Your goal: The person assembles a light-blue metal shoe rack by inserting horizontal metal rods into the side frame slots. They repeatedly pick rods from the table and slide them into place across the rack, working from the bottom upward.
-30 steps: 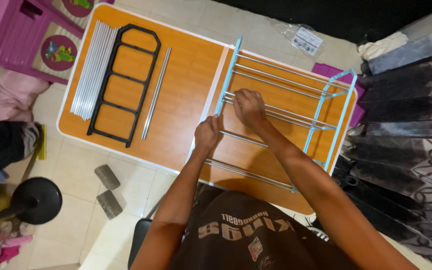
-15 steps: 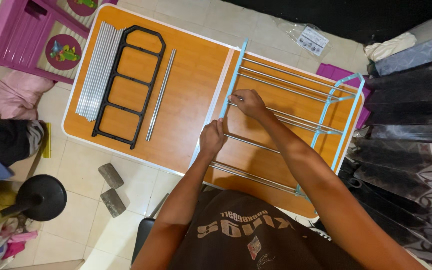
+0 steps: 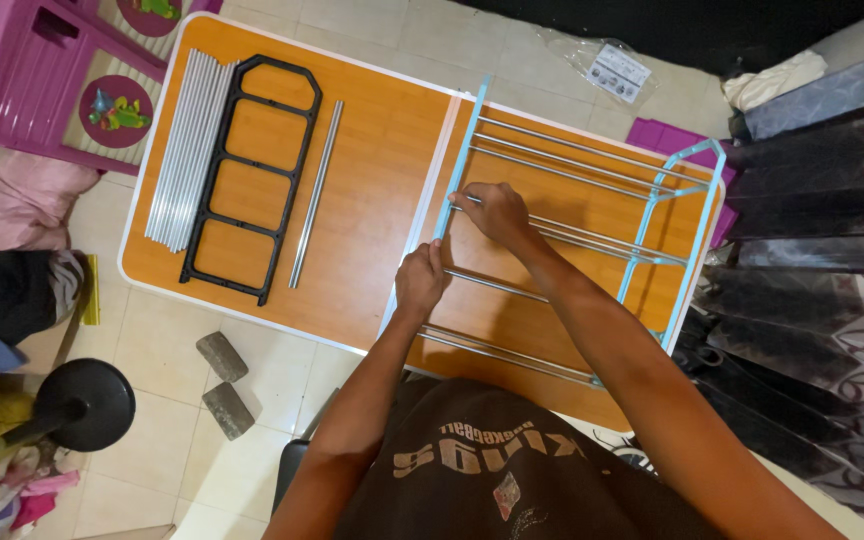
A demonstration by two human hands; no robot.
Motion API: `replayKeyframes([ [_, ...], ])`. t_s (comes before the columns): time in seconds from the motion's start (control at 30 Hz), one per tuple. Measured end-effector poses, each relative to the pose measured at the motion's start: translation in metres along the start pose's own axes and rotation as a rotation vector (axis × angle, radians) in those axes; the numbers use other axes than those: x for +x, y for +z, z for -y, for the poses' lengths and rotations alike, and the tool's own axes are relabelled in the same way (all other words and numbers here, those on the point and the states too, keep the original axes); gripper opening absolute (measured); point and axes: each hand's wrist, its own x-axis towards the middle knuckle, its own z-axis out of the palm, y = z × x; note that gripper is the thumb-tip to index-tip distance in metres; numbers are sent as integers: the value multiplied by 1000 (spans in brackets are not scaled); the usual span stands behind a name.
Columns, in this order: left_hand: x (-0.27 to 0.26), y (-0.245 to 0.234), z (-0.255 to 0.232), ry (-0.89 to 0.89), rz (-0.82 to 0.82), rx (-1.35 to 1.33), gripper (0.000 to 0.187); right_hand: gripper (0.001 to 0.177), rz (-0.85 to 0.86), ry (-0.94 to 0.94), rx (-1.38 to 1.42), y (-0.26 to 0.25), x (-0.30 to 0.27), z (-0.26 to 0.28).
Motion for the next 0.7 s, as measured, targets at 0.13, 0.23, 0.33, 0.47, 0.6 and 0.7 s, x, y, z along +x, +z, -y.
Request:
replayKeyframes([
  [0.13, 0, -1, -1, 22, 3, -13, 58, 35, 4, 48, 22, 0, -2, 1],
  [0.23, 1, -1, -1, 27, 7, -9, 58, 36, -15, 11, 5, 0, -2, 4],
  [0.33, 0, 1, -1, 49, -8, 7, 57, 35, -12, -38, 27, 1, -3, 4],
  [0.47, -1, 0, 2, 68, -7, 4, 56, 35, -32, -50, -25, 0, -6, 3],
  [0.6, -1, -2, 4, 116, -10, -24, 54, 35, -124, -133, -26, -10, -21, 0],
  [0.7, 1, -7, 2, 170, -16, -68, 51, 36, -165, -140, -114, -26, -37, -7],
])
